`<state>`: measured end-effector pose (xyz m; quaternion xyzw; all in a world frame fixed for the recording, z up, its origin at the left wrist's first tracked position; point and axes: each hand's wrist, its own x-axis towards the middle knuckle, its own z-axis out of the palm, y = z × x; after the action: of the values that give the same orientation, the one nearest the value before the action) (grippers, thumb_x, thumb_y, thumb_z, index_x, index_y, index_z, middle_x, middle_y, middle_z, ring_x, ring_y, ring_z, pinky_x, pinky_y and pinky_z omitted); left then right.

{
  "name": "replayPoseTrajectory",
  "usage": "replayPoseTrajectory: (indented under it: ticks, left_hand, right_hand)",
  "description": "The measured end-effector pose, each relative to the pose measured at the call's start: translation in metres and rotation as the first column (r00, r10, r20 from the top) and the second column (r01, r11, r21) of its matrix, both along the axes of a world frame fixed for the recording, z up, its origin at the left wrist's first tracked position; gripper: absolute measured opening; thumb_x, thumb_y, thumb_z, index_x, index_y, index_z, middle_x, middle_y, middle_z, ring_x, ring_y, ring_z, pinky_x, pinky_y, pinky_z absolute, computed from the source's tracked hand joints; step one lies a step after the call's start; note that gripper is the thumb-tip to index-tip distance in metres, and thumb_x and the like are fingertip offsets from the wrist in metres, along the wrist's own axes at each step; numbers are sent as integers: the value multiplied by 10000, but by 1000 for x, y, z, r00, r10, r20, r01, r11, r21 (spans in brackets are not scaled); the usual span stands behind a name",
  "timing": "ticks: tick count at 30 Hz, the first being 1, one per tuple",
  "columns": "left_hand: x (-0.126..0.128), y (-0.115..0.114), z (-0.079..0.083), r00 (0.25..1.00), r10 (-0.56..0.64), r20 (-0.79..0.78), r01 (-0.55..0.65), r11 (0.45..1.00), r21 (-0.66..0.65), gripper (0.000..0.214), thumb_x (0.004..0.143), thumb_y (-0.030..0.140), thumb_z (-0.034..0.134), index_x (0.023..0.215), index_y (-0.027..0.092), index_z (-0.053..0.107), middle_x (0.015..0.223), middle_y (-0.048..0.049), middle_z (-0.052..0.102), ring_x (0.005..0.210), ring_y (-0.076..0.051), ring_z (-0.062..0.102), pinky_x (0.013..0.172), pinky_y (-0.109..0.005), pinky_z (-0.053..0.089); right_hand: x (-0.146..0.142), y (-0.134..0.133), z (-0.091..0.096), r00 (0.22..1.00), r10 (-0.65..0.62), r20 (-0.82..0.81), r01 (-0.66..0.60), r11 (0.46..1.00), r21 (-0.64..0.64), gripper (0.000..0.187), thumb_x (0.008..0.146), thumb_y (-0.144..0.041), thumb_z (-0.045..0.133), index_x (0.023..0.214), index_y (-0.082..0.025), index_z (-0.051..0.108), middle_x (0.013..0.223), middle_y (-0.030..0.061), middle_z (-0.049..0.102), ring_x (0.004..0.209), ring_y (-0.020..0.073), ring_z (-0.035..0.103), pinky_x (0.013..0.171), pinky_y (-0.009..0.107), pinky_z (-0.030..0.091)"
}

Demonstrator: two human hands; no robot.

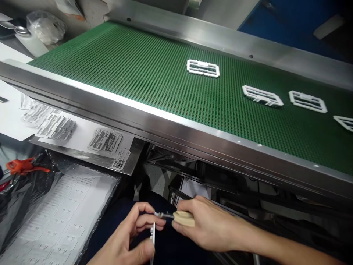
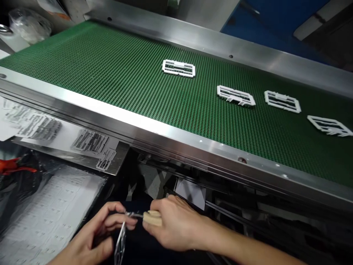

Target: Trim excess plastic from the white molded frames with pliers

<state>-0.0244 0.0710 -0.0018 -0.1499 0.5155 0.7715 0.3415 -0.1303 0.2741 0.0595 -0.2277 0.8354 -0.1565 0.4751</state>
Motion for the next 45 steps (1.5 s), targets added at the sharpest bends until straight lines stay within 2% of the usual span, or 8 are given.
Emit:
replayPoseTrajectory:
  ticks: [4,9,12,27,33,35,41,45]
  left_hand:
    - [13,16,-19,955,262,141,-281,951,131,543,646,451,806,1122,246,644,1167,-89,661,1113,-261,568,951,-348,441]
    - [6,15,-17,844,306,441,-444,860,253,441,765,516,667,1062,195,723,1070,-82,732,888,-198,658,737,-222,523]
    - [2,13,-15,794,277,541,-471,843,260,491,740,549,673,1035,161,737,879,-90,765,657,-147,651,560,-170,497]
    - [-5,22,-2,778,312,545,-470,865,176,537,579,560,799,904,132,776,711,-87,758,555,-121,616,505,-150,470]
    - [6,21,-7,760,310,572,-465,874,143,546,743,568,660,1042,117,731,841,-117,762,647,-152,640,570,-163,494]
    - [7,22,-7,738,314,597,-489,858,154,472,816,502,609,1042,105,728,858,-132,759,636,-156,638,553,-175,498]
    - [-6,17,8,627,381,679,-607,786,119,345,921,287,470,1082,88,702,926,-152,738,736,-185,666,683,-252,556]
    - [-7,14,7,593,464,658,-682,724,103,323,901,238,501,1127,86,674,981,-160,732,893,-252,682,798,-343,565]
  right_hand:
    - [8,11,-17,978,-206,-11,206,977,57,247,866,-421,508,716,-225,499,640,-39,540,572,123,491,513,235,318]
    - [13,15,-18,974,-43,-221,27,997,-75,108,844,-269,515,944,-228,521,887,16,568,817,182,524,761,311,399]
    - [15,13,-15,964,40,-263,-61,996,-69,194,833,-259,510,1024,-225,514,963,44,556,884,216,510,822,366,398]
    - [18,16,-20,898,224,-379,-244,970,-4,143,822,-264,492,961,-230,496,884,18,548,809,195,523,761,348,407]
    - [18,16,-25,831,299,-470,-322,946,32,41,813,-249,470,845,-241,494,765,1,552,669,186,508,625,317,364]
    - [17,14,-27,864,248,-438,-275,961,3,25,799,-236,480,820,-242,492,740,-8,553,637,172,502,592,300,342]
    - [15,6,-28,967,-215,-137,215,977,-10,234,891,-363,457,697,-236,430,615,-58,512,541,117,445,520,240,304]
    - [21,3,-27,952,-274,-134,276,961,-3,151,879,-368,486,791,-246,487,727,-37,565,636,143,505,585,261,353]
